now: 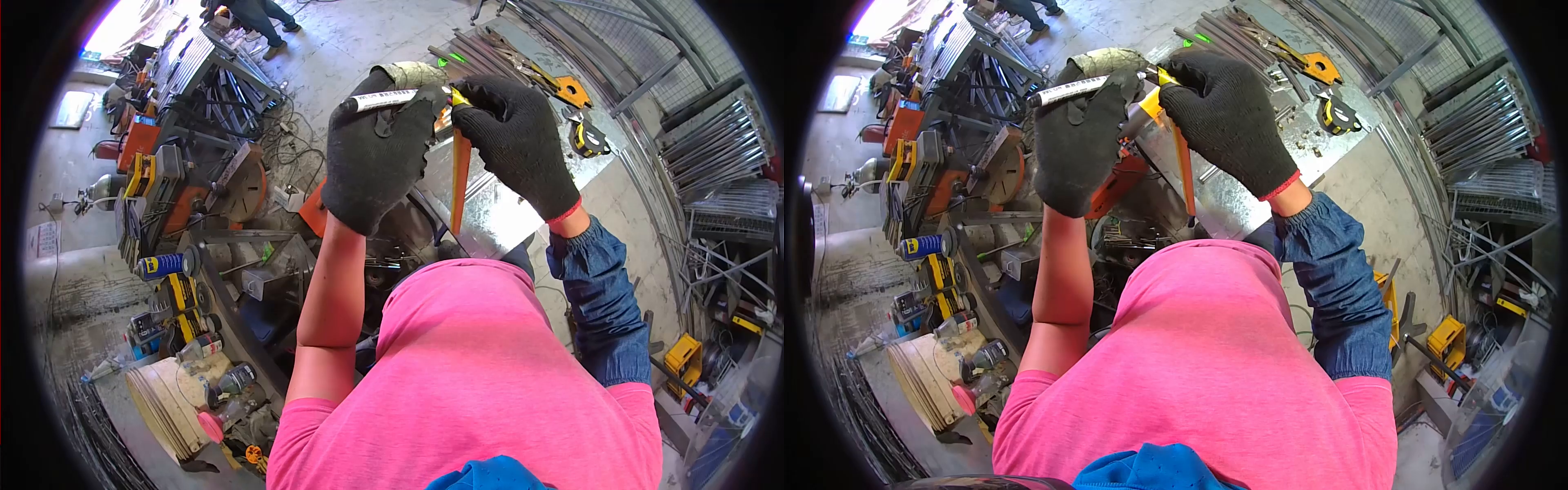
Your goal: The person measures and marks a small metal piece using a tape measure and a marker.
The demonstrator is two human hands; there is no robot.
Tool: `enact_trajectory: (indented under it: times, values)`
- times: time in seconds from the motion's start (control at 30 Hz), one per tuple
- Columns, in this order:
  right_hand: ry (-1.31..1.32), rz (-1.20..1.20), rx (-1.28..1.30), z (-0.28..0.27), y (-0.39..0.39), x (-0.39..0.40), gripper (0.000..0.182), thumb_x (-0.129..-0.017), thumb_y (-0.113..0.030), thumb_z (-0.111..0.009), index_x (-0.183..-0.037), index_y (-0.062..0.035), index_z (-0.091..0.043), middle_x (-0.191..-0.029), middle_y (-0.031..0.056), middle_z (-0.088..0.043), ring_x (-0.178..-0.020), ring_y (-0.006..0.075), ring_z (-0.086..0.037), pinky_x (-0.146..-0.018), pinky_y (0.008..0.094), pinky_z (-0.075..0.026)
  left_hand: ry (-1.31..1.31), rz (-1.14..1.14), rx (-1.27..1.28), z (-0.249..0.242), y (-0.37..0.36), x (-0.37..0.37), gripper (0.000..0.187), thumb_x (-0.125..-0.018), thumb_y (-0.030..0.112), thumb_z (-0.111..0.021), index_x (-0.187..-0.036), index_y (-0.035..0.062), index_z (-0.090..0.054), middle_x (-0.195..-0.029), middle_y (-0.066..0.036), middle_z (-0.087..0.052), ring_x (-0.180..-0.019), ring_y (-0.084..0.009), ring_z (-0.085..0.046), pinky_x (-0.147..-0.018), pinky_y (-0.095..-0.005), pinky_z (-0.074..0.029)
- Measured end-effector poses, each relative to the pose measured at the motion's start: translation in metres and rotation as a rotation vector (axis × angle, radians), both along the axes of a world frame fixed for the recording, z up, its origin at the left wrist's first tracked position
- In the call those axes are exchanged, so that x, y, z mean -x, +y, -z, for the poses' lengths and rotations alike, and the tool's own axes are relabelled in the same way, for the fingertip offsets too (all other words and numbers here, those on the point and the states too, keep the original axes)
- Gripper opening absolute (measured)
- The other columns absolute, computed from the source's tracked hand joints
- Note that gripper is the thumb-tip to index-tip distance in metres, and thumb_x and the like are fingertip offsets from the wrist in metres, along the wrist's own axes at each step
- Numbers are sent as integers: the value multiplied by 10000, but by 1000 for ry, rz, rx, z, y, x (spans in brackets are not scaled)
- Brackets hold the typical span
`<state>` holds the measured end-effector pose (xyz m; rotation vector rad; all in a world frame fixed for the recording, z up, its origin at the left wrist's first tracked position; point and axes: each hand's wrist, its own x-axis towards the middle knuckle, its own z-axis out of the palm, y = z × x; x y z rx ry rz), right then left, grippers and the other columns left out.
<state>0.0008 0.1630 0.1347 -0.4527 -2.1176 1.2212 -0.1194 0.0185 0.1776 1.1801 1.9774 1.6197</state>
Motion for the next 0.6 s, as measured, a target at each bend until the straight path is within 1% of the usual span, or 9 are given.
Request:
enact_trajectory:
  times: [0.03,0.1,0.13,0.17,0.23,0.3,0.4,0.53,0.6]
  values:
    - [2,-5,0,1,0,0,379,-921,-239,-724,-1163,53,-745,-923,120,-780,-788,111,-716,-734,290,-585,0,1,0,2,0,5,148,-979,115,-679,-1055,-5,-720,-903,-95,-754,-730,-163,-708,-703,-293,-566]
    - [-5,-3,-10,2,1,1,379,-921,-238,-724,-1167,50,-746,-925,119,-781,-787,111,-717,-735,293,-588,832,76,-104,10,1,19,160,-972,101,-683,-1082,-9,-723,-914,-90,-753,-750,-123,-697,-693,-277,-557]
    - [-13,-2,-21,2,1,1,380,-921,-237,-724,-1171,47,-746,-926,118,-782,-787,111,-718,-736,295,-590,833,77,-104,13,0,18,160,-972,101,-683,-1082,-9,-723,-914,-90,-753,-750,-123,-697,-693,-277,-557]
    - [-13,-2,-21,1,1,1,380,-921,-237,-724,-1171,47,-746,-926,118,-782,-787,111,-718,-736,295,-590,653,74,-80,14,-1,16,166,-971,85,-670,-1095,-11,-724,-933,-90,-754,-776,-116,-698,-704,-275,-559]
    - [6,-20,20,-2,-1,1,330,-914,-219,-648,-1094,36,-757,-902,149,-774,-781,183,-739,-754,323,-577,474,71,-56,12,-3,13,174,-971,70,-657,-1107,-13,-725,-953,-89,-755,-802,-109,-699,-714,-273,-561]
    - [8,-36,52,-3,-1,1,324,-914,-221,-647,-1081,33,-759,-880,132,-767,-764,158,-724,-738,313,-573,220,105,-77,5,-2,9,178,-966,35,-632,-1109,-15,-725,-996,-95,-759,-858,-131,-716,-751,-283,-573]
    - [2,-51,126,-7,-2,-1,312,-914,-226,-648,-1057,27,-760,-842,103,-756,-736,117,-700,-702,296,-564,128,103,-88,2,-3,5,187,-952,-3,-625,-1110,-22,-723,-1005,-104,-760,-884,-149,-723,-782,-294,-580]
    - [31,-57,204,1,1,2,290,-916,-229,-653,-1022,17,-762,-806,80,-741,-708,97,-686,-653,281,-554,94,121,-113,6,-2,8,185,-944,-18,-645,-1112,-23,-722,-1007,-110,-760,-884,-154,-724,-785,-295,-581]
    - [13,-57,202,1,2,1,288,-916,-231,-653,-1013,18,-762,-797,77,-735,-707,95,-685,-649,280,-554,404,169,-116,6,-2,13,179,-947,-16,-655,-1113,-23,-721,-1005,-111,-758,-886,-157,-724,-790,-296,-582]
